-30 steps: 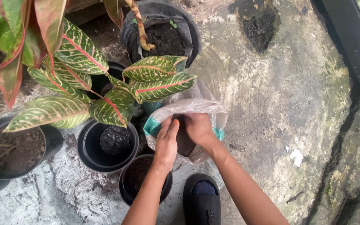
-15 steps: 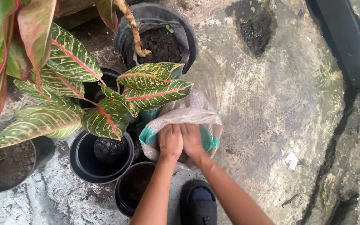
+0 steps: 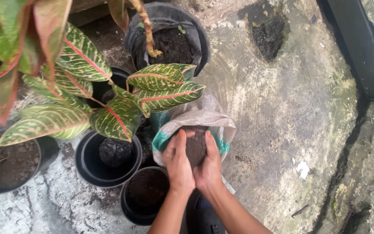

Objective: Planting a small plant into a black pot using soil from a plastic bag

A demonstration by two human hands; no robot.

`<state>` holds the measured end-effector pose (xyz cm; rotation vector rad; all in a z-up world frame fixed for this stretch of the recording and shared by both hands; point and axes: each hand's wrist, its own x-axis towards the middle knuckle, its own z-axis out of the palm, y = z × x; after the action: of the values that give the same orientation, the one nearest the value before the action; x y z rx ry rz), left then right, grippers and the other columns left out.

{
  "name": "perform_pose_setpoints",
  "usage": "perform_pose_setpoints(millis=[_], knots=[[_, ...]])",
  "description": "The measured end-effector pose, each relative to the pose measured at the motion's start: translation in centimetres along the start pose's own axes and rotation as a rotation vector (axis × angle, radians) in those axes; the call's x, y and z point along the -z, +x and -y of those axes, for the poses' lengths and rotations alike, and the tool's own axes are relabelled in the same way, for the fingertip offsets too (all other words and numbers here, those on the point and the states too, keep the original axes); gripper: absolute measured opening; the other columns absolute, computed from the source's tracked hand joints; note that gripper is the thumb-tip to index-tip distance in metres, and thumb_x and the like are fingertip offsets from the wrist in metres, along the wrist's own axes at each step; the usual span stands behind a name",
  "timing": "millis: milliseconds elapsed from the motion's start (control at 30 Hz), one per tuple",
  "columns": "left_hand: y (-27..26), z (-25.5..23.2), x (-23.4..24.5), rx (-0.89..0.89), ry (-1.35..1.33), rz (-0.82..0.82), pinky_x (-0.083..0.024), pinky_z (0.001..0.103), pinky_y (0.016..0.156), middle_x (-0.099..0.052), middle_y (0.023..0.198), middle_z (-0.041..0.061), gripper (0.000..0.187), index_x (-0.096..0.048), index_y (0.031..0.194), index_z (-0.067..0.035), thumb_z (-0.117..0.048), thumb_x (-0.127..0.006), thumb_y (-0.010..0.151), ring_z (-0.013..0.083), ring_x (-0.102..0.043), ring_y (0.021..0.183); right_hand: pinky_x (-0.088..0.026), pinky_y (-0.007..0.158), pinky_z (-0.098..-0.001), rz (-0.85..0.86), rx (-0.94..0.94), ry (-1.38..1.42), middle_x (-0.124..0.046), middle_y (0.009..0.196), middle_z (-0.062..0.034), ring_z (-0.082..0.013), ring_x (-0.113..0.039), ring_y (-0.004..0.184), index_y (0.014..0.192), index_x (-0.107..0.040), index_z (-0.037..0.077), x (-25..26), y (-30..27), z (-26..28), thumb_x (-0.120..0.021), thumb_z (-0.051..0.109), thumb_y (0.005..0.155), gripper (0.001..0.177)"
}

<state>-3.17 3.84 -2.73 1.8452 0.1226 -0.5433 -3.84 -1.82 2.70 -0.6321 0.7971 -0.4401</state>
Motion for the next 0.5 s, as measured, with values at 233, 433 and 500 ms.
perform_pose_setpoints(millis=[233,433,500], knots=[[-7.5,4.2,3.0,-0.002,-0.018,-0.064,-0.040,0.048,0.115,-0.067,0.129,0.019,0.058,-0.073,0.122,-0.002,-0.041,-0.032,0.107,0.0324,-0.056,0.130,-0.058,0.082,-0.0393,0.056,-0.018,-0.103,-0.070,0.102,-0.0194,-0.0270,-0.067,0.090,0.112,-0.066,-0.003,-2.4,-7.9,0.2,-0.069,0.028,0.092,0.037],[-11.5,6.3,6.2,-0.012,-0.040,-0.122,-0.040,0.048,0.114,-0.068,0.128,0.018,0.058,-0.073,0.122,-0.002,-0.040,-0.033,0.107,0.0319,-0.057,0.128,-0.057,0.084,-0.0400,0.153,-0.072,-0.123,-0.071,0.098,-0.0229,-0.0293,-0.069,0.089,0.109,-0.066,-0.006,-2.8,-12.2,-2.1,-0.066,0.027,0.093,0.037],[-12.0,6.5,7.2,-0.015,-0.050,-0.140,-0.041,0.048,0.114,-0.068,0.127,0.018,0.058,-0.073,0.122,-0.002,-0.040,-0.033,0.107,0.0317,-0.057,0.128,-0.055,0.082,-0.0373,0.172,-0.026,-0.203,-0.073,0.097,-0.0175,-0.0257,-0.069,0.088,0.104,-0.071,-0.005,-2.2,-12.8,-3.1,-0.067,0.026,0.092,0.033]])
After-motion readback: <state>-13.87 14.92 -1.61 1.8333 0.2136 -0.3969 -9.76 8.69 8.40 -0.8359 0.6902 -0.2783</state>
